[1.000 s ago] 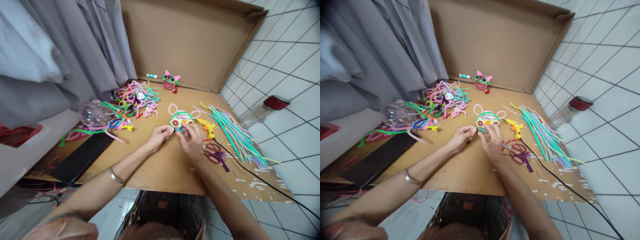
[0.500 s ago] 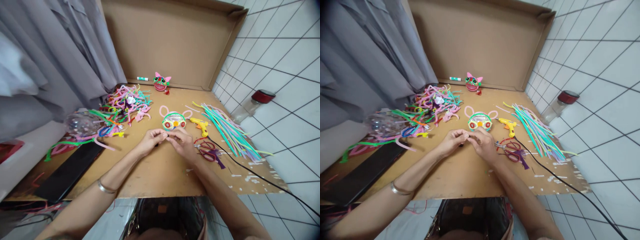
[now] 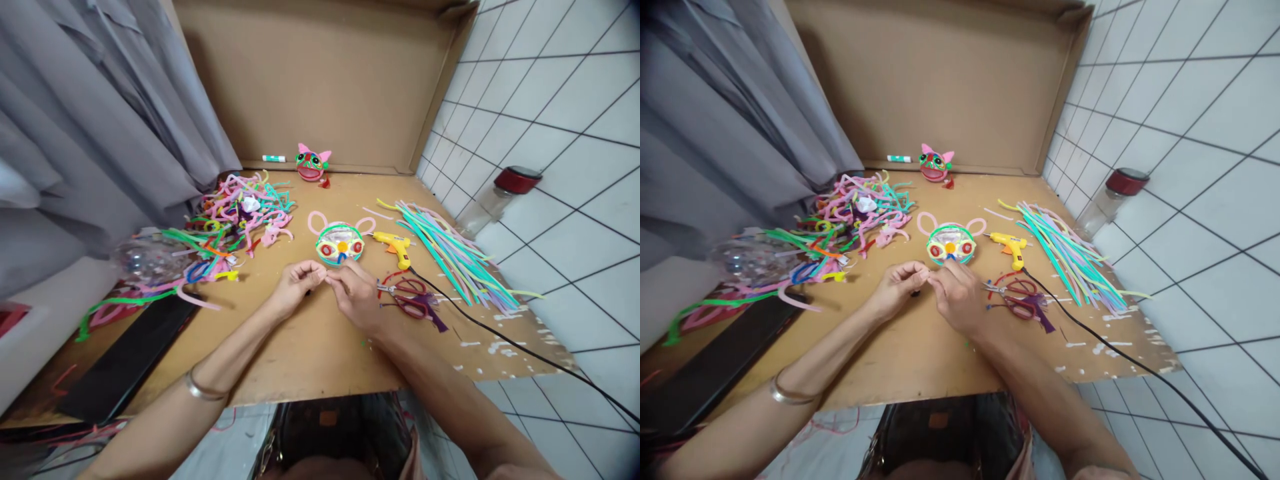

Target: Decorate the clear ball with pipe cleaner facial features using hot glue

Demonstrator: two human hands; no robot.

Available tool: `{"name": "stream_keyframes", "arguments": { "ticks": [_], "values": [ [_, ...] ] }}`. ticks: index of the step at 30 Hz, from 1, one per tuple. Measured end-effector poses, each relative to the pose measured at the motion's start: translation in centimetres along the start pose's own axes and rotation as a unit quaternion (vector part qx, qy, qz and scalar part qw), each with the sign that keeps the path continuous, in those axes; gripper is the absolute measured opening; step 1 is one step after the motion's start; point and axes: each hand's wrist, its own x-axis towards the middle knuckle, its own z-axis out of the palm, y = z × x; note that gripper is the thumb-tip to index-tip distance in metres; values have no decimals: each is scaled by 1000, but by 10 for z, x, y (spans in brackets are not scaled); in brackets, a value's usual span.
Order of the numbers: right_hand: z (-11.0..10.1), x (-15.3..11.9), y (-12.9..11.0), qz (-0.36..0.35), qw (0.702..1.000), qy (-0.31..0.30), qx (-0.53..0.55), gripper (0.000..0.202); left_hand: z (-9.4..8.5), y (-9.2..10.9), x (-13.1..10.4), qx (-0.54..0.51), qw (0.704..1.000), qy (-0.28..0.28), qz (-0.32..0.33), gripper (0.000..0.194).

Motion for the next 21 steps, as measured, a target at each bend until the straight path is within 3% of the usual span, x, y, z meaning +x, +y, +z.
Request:
{"name": "stream_keyframes", "arguments": {
  "ticks": [7, 15, 21],
  "values": [
    [10, -5, 3, -20, 997, 19, -67, 24, 12, 1, -3, -37, 998, 39, -20, 41],
    [9, -1, 7, 51, 998, 24, 32, 15, 14, 2, -1, -87, 995, 41, -16, 44],
    [4, 4, 3, 48, 996, 51, 59, 14, 13, 6, 0, -104, 994, 33, -23, 46]
  ]
}}
